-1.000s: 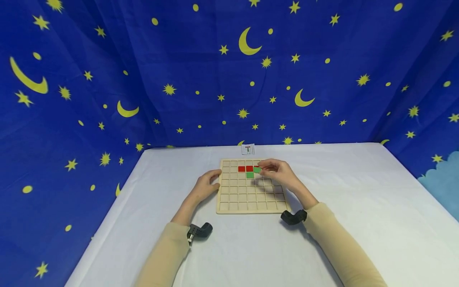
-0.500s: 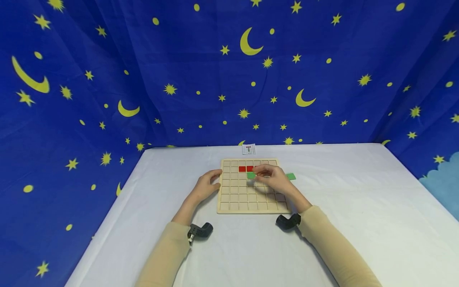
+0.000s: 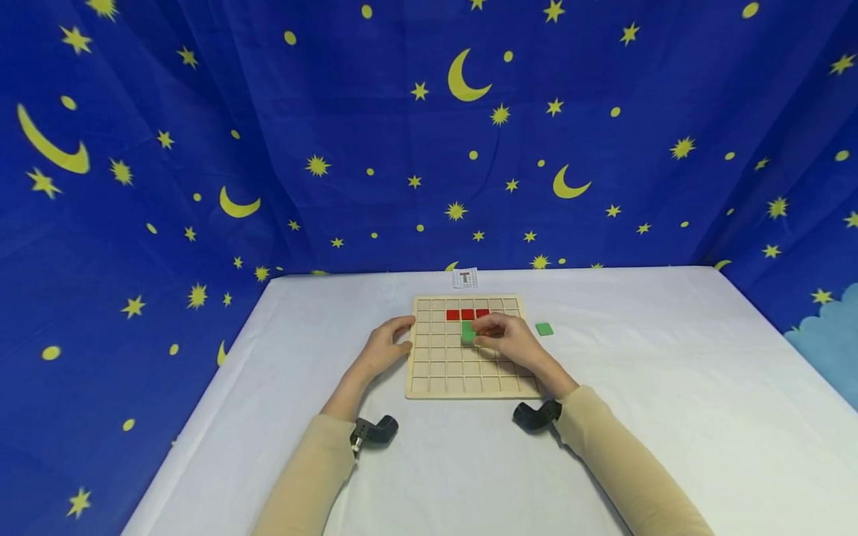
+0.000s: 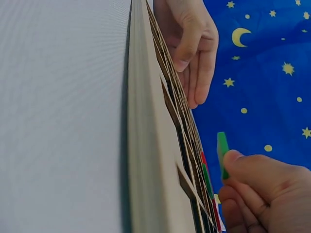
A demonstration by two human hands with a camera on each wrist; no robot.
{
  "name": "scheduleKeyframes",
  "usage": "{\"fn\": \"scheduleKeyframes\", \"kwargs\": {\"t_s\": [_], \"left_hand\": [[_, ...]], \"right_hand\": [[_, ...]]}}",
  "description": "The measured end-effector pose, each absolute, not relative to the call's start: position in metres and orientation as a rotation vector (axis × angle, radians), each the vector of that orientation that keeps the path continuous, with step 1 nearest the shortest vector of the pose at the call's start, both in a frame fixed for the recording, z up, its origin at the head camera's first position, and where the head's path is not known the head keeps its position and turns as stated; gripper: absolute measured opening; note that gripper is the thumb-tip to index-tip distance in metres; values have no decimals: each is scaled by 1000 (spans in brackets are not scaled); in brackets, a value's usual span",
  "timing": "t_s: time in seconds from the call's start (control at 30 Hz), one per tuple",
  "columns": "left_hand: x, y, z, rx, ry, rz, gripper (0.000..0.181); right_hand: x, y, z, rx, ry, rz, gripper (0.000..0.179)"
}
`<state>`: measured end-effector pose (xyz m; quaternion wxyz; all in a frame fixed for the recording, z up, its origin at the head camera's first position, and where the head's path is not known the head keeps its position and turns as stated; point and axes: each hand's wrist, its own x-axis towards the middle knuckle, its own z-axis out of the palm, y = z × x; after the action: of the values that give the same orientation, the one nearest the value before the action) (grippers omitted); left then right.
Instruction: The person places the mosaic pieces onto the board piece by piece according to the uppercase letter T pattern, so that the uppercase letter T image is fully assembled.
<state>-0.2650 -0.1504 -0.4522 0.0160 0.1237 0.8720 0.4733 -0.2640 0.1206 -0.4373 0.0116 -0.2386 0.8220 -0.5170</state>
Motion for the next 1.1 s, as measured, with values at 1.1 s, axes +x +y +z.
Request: {"fn": "scheduleKeyframes", "kwargs": {"t_s": [1.1], "left_hand": [[-266,-151,-454,414,2717,1473,51]], "right_hand": [[-278,124,-464,-886,2812,-1454,26]]}}
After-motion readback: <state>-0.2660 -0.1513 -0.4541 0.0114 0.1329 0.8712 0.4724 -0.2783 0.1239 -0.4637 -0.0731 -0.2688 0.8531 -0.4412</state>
